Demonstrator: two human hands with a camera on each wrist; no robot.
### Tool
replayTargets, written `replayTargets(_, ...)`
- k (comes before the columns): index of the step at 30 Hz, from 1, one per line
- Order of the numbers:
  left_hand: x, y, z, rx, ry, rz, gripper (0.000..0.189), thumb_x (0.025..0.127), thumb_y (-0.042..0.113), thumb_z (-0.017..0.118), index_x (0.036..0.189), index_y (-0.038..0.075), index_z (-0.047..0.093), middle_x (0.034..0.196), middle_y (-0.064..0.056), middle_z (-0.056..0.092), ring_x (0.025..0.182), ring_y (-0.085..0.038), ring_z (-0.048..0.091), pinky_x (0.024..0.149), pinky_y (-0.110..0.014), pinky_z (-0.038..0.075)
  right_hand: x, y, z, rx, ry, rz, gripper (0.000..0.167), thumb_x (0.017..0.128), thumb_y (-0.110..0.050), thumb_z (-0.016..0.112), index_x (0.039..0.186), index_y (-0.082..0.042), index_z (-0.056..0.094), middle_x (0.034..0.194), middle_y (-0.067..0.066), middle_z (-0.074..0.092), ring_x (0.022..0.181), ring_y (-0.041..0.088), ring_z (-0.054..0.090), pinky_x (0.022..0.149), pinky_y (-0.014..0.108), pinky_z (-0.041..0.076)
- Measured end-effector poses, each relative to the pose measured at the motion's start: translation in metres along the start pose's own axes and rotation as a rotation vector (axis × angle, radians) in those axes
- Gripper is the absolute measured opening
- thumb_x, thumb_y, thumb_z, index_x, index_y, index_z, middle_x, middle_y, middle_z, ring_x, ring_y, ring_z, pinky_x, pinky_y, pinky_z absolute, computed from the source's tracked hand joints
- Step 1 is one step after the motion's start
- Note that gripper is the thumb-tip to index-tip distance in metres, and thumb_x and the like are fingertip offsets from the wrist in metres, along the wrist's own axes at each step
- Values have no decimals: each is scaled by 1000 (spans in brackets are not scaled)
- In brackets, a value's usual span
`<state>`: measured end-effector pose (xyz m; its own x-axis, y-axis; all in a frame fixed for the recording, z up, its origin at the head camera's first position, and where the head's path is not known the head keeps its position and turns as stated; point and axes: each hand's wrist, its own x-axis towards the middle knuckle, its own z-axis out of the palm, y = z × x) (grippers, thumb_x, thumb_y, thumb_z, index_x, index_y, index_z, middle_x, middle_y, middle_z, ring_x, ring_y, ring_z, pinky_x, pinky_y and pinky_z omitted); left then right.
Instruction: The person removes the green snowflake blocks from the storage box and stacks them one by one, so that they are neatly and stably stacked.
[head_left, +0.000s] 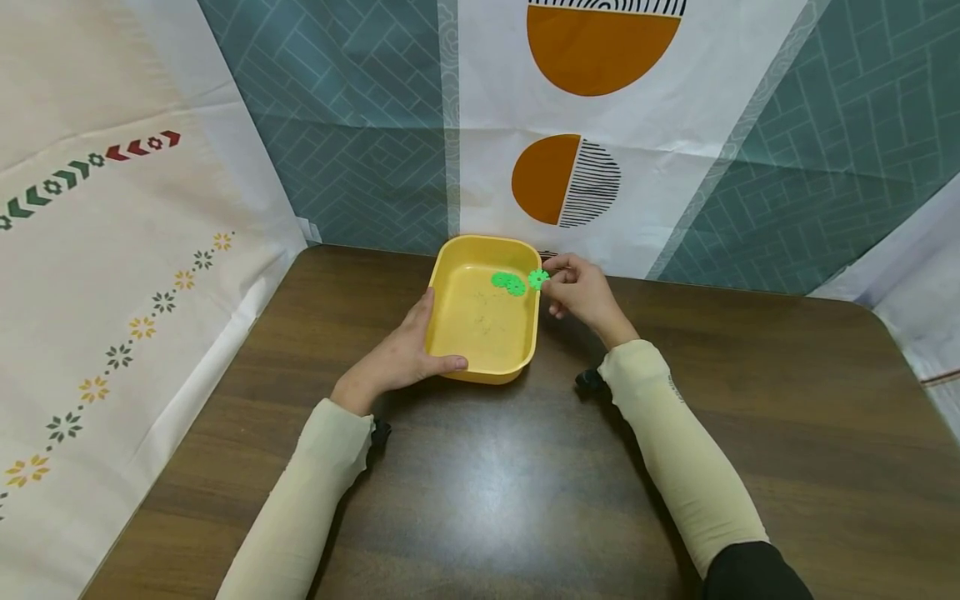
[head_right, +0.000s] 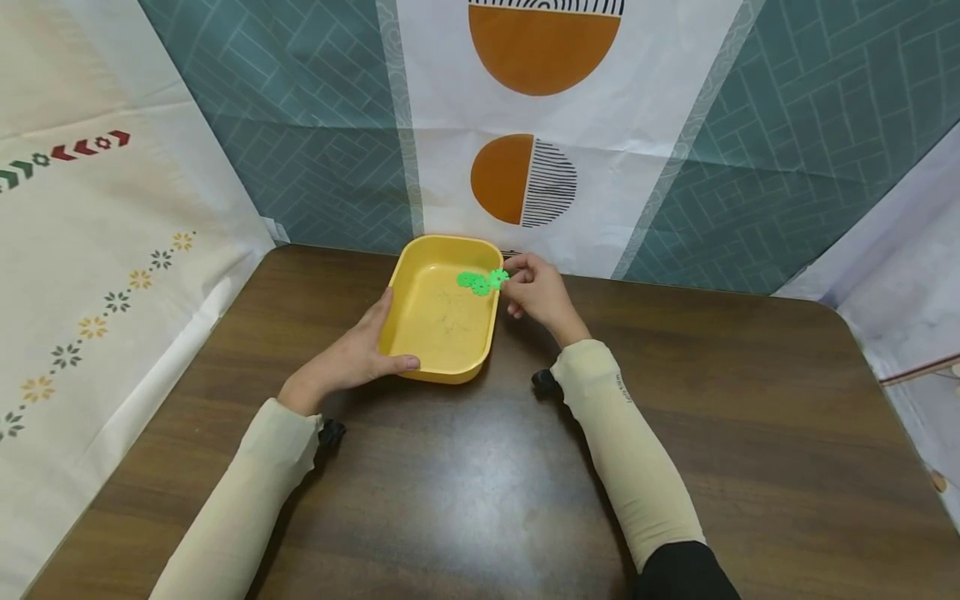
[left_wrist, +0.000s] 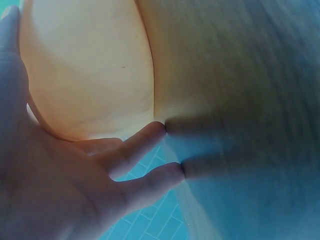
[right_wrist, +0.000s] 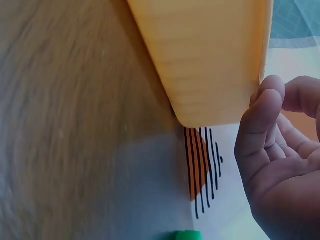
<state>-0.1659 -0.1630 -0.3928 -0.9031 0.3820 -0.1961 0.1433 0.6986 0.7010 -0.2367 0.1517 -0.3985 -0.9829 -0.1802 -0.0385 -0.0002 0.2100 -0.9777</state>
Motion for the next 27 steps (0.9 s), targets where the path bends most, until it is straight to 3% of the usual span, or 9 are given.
replayTargets(12,-1,0,0,14,-2,-2,133,77,69,76,161,19,-15,168,-11,-1,149,-31,20,116,-50,25,1,5,3,218,-32,104,35,96,-1,62,130,4,58,90,11,65,56,17,58,56,27,55)
replayTargets(23,1,-1,0,3,-2,-5,132,78,68,76,161,20,-15,168,-10,0,148,-30,21,116,-50,26,-3,6,1,286,-42,123,41,96,1,57,136,2,53,92,18,62,57,17,60,56,28,56)
replayTargets(27,1,-1,0,-1,-3,-4,133,77,69,76,161,21,-16,168,-10,0,147,-30,23,115,-50,26,-5,7,1,301,-34,141,35,96,1,56,131,2,57,91,18,59,57,16,59,56,27,55)
